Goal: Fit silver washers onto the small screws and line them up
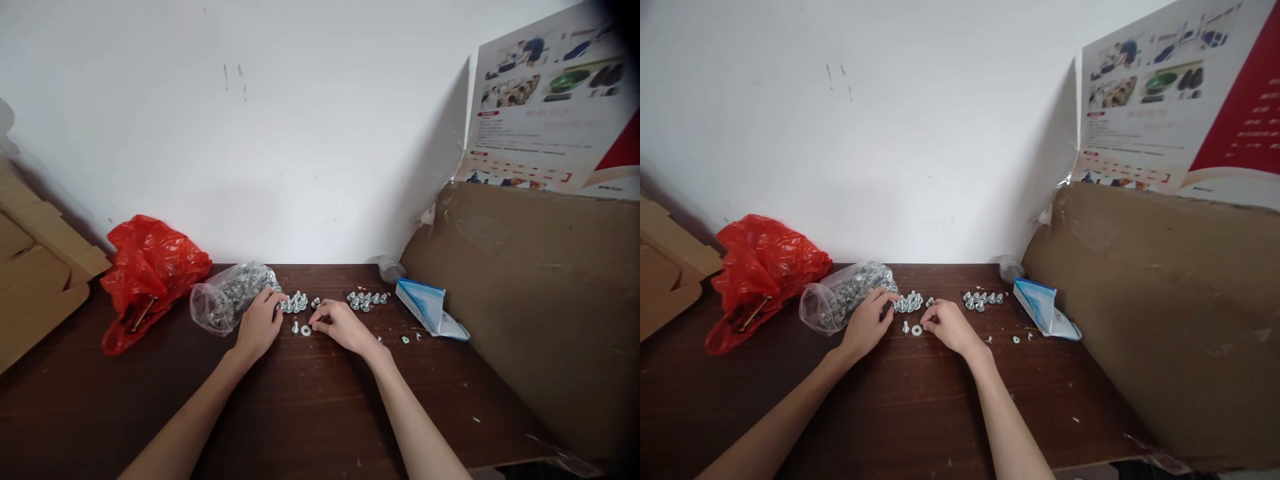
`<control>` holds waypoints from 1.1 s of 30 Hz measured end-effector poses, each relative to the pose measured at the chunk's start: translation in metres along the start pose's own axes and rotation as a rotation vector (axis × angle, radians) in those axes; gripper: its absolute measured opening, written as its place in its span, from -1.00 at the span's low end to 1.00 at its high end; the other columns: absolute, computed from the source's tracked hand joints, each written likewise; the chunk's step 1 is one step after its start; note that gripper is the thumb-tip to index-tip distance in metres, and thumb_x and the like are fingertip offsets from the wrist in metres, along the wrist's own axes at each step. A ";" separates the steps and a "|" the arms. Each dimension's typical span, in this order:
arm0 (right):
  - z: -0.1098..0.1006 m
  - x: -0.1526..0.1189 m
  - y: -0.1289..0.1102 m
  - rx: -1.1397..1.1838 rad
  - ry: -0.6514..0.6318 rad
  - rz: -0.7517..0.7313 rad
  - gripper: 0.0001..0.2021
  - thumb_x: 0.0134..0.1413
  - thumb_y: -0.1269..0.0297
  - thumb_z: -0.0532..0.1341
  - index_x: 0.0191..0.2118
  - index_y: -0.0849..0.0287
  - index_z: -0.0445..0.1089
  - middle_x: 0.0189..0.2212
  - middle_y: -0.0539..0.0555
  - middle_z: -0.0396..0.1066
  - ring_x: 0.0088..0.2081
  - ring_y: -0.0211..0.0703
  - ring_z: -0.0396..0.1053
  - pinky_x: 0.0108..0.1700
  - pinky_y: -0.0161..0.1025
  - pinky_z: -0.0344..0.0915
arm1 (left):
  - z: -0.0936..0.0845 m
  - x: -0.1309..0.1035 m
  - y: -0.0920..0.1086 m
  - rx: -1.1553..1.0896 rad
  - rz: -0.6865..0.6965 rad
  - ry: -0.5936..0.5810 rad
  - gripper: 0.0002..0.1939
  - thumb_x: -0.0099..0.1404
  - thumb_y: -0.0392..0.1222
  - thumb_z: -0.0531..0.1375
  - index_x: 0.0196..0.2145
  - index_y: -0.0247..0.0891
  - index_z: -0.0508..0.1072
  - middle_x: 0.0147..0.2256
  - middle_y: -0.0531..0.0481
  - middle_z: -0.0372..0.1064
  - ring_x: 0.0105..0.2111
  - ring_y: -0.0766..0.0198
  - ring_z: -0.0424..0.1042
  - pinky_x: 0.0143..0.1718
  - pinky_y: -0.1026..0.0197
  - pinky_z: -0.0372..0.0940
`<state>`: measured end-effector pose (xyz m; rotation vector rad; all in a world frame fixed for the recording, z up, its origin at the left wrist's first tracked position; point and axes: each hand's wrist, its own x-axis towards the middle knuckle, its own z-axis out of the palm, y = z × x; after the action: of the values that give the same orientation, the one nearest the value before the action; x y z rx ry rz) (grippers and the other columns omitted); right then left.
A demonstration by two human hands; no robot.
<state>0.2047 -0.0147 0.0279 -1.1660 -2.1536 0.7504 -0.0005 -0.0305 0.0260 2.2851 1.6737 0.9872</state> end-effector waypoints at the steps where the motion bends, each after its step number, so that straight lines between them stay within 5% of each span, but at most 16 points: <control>1: 0.000 0.000 0.000 -0.012 -0.001 -0.005 -0.82 -0.04 0.53 0.20 -0.42 0.16 0.53 -0.39 0.04 0.40 -0.39 -0.22 0.36 -0.29 -0.30 0.25 | 0.001 0.000 -0.001 0.006 -0.003 -0.001 -0.74 0.22 -0.38 0.02 -0.18 -0.17 0.38 -0.14 0.00 0.31 -0.24 0.24 0.37 -0.21 0.19 0.28; 7: -0.002 0.000 -0.001 -0.038 -0.004 -0.020 -0.82 0.00 0.52 0.17 -0.40 0.17 0.51 -0.38 0.05 0.39 -0.38 -0.22 0.35 -0.27 -0.29 0.25 | 0.002 0.001 -0.004 -0.004 -0.040 -0.030 -0.68 0.19 -0.42 0.03 -0.14 -0.16 0.35 -0.11 0.00 0.32 -0.19 0.20 0.37 -0.20 0.17 0.28; 14: -0.002 0.006 0.002 -0.038 0.363 0.021 -0.85 0.06 0.42 0.13 -0.25 0.18 0.41 -0.31 0.07 0.35 -0.40 -0.20 0.33 -0.26 -0.20 0.29 | -0.002 0.004 -0.005 -0.043 -0.025 0.015 -0.71 0.17 -0.45 0.02 -0.22 -0.20 0.38 -0.19 -0.03 0.32 -0.26 0.22 0.37 -0.22 0.18 0.29; 20: 0.015 0.010 0.017 -0.146 0.319 0.029 -0.72 0.05 0.41 0.15 -0.07 0.15 0.36 -0.18 0.12 0.32 -0.32 -0.16 0.35 -0.17 -0.16 0.31 | -0.003 0.003 0.002 -0.028 0.032 0.026 -0.76 0.22 -0.40 0.01 -0.24 -0.19 0.40 -0.21 -0.02 0.27 -0.33 0.27 0.34 -0.28 0.22 0.27; 26: 0.020 0.014 0.019 -0.172 0.303 0.024 -0.80 0.06 0.48 0.13 -0.22 0.16 0.43 -0.28 0.08 0.34 -0.31 -0.16 0.35 -0.16 -0.19 0.29 | -0.006 0.002 0.008 -0.028 0.079 0.058 -0.78 0.27 -0.36 0.00 -0.23 -0.19 0.39 -0.23 -0.01 0.26 -0.35 0.31 0.32 -0.29 0.26 0.25; 33: 0.014 0.012 0.007 0.135 0.441 0.039 -0.87 0.03 0.32 0.20 -0.29 0.19 0.46 -0.36 0.08 0.42 -0.37 -0.16 0.37 -0.24 -0.20 0.31 | -0.008 0.000 0.015 -0.096 0.142 0.062 -0.82 0.30 -0.32 0.02 -0.22 -0.22 0.39 -0.28 -0.01 0.28 -0.33 0.31 0.32 -0.31 0.29 0.24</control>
<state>0.1934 -0.0040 0.0162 -1.1782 -1.6953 0.5791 0.0069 -0.0379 0.0394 2.3599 1.4672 1.1528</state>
